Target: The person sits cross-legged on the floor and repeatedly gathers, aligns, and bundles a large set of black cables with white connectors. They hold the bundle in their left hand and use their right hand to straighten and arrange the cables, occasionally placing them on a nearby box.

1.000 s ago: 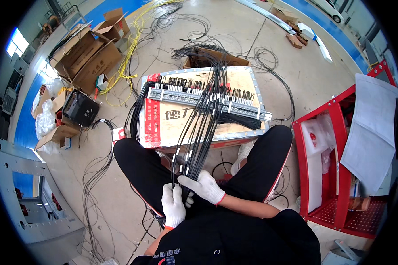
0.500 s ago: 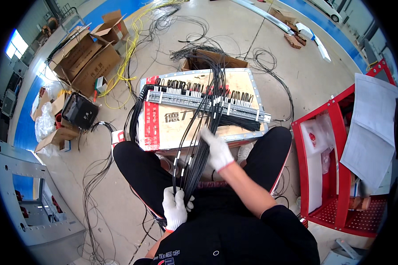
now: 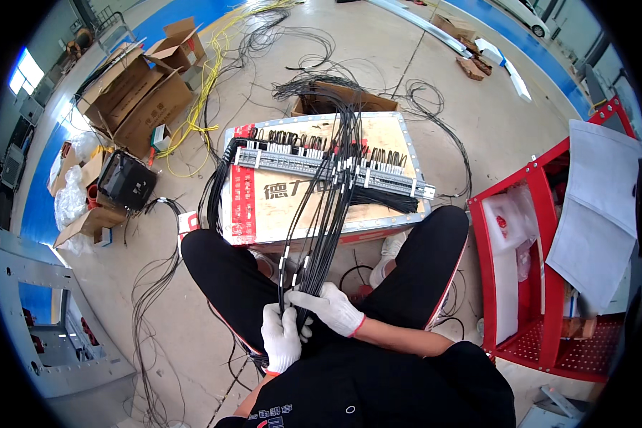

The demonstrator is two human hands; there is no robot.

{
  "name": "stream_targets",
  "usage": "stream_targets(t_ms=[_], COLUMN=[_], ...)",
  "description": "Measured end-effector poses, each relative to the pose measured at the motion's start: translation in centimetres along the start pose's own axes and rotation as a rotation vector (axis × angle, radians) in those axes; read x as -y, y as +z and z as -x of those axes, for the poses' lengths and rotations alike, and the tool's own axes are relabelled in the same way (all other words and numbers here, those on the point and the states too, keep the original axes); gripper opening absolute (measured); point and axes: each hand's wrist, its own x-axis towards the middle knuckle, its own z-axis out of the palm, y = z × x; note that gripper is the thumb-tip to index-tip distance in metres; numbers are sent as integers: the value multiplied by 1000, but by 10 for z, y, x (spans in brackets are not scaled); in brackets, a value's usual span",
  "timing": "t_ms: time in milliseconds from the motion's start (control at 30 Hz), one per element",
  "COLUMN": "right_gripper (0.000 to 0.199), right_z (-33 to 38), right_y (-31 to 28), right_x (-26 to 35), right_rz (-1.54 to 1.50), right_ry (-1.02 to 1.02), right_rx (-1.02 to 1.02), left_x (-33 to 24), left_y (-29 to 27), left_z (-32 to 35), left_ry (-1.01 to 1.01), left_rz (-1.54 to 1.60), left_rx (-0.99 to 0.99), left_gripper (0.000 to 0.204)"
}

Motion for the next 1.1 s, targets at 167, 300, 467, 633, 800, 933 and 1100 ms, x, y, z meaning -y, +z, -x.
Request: stream_targets(t_ms=[167, 300, 467, 633, 800, 933, 1100], right_gripper=[28, 22, 26, 25, 28, 31, 24], right_z=[-29, -85, -123, -40, -16, -48, -119], right_y=[-3, -47, -82, -23, 13, 2, -78], right_x=[10, 63, 56, -3, 0, 2, 54], right_rz=[-290, -764, -890, 330, -130, -412, -839], right_ry=[-297, -113, -259, -486, 49, -198, -242], right_rx=[-102, -286, -220, -50, -6, -94, -252], left_x=[-6, 0, -6, 4, 11, 1, 1], left_y=[0, -4, -1, -1, -5, -2, -3], left_z=[1, 0, 0, -3, -8, -3, -2], left_ry=[-2, 23, 3, 24, 45, 41, 27], left_rz=[-32, 3, -35, -12, -42, -9, -8], left_rx=[-22, -21, -6, 20, 56, 37, 70], left_gripper=[11, 11, 12, 11, 12, 14, 15])
